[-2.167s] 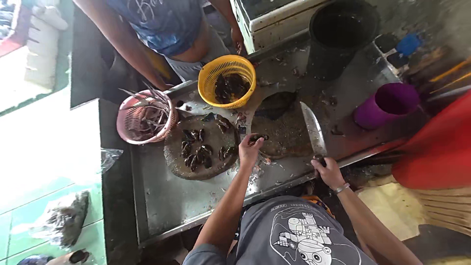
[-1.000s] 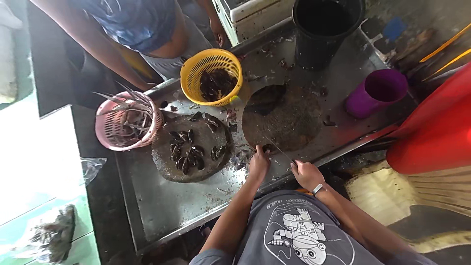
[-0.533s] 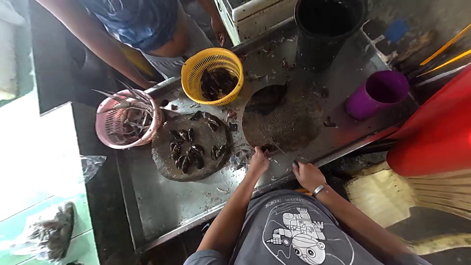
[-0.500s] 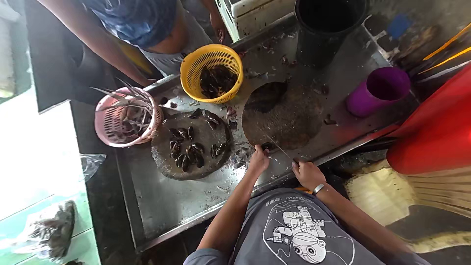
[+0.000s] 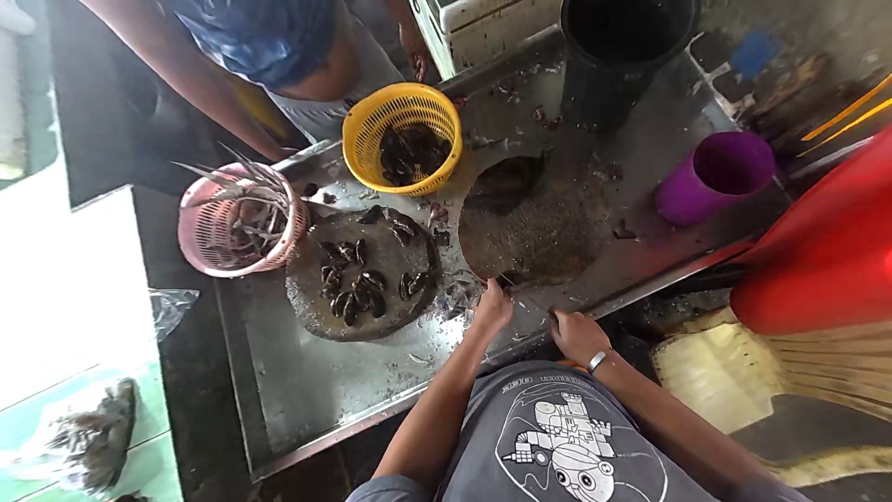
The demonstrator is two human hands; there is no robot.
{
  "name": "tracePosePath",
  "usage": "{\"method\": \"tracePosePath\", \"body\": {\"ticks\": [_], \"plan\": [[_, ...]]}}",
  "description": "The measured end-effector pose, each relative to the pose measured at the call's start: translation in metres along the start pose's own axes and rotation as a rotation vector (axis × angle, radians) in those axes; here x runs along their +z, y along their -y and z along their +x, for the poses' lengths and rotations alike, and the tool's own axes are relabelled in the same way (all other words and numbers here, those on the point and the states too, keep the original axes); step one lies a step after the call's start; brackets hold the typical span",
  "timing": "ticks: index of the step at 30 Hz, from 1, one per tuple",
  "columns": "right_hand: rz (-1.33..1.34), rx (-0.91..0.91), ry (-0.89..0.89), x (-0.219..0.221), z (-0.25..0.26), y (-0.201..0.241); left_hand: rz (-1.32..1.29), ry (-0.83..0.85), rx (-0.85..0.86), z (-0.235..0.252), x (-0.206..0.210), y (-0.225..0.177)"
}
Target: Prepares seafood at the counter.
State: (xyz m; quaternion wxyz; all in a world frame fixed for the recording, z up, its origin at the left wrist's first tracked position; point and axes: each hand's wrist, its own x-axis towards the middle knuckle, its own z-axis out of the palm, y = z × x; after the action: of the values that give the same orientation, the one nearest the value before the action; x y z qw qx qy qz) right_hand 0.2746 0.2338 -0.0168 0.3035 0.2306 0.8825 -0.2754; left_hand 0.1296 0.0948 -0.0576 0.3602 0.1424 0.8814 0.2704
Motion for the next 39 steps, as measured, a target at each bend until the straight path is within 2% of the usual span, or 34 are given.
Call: {"method": "tracePosePath", "body": {"ticks": [3,6,10,13,17,20,22,24,27,31,34,39], "plan": [[0.002,-0.011,-0.050,0.000,-0.010,0.007,0.017,-0.024,0.024,-0.003,-0.003,0.004],[-0.001,0.047,0.002,-0.001,0.002,0.001,0.032,-0.023,0.048,-0.005,0.001,0.006],[0.003,0.003,-0.077,-0.007,-0.008,0.005,0.035,-0.059,0.014,-0.008,0.003,0.004],[-0.005,0.047,0.003,-0.005,0.002,0.001,0.064,-0.052,0.005,-0.010,0.003,0.000],[-0.006,-0.010,-0.079,-0.007,-0.007,0.003,0.068,-0.052,-0.012,-0.010,0.000,-0.003],[-0.012,0.024,-0.011,-0.003,0.003,0.006,0.068,-0.054,-0.009,-0.008,0.002,-0.003],[-0.008,0.024,-0.046,-0.006,0.006,0.005,0.071,-0.056,-0.007,-0.008,0.003,-0.007],[-0.006,-0.013,-0.078,-0.009,0.000,0.010,0.056,-0.055,-0.019,-0.009,-0.001,-0.007],[0.003,0.025,0.001,-0.006,0.011,0.008,0.050,-0.057,-0.010,-0.007,0.000,-0.005],[0.031,-0.021,-0.073,-0.008,0.004,0.007,0.017,-0.053,-0.025,-0.008,-0.004,-0.007],[-0.002,-0.014,0.006,0.001,0.013,0.006,-0.061,-0.021,-0.050,-0.003,-0.001,0.000],[0.009,-0.019,-0.060,0.007,0.004,0.008,-0.156,0.022,-0.080,0.000,-0.001,0.004]]}}
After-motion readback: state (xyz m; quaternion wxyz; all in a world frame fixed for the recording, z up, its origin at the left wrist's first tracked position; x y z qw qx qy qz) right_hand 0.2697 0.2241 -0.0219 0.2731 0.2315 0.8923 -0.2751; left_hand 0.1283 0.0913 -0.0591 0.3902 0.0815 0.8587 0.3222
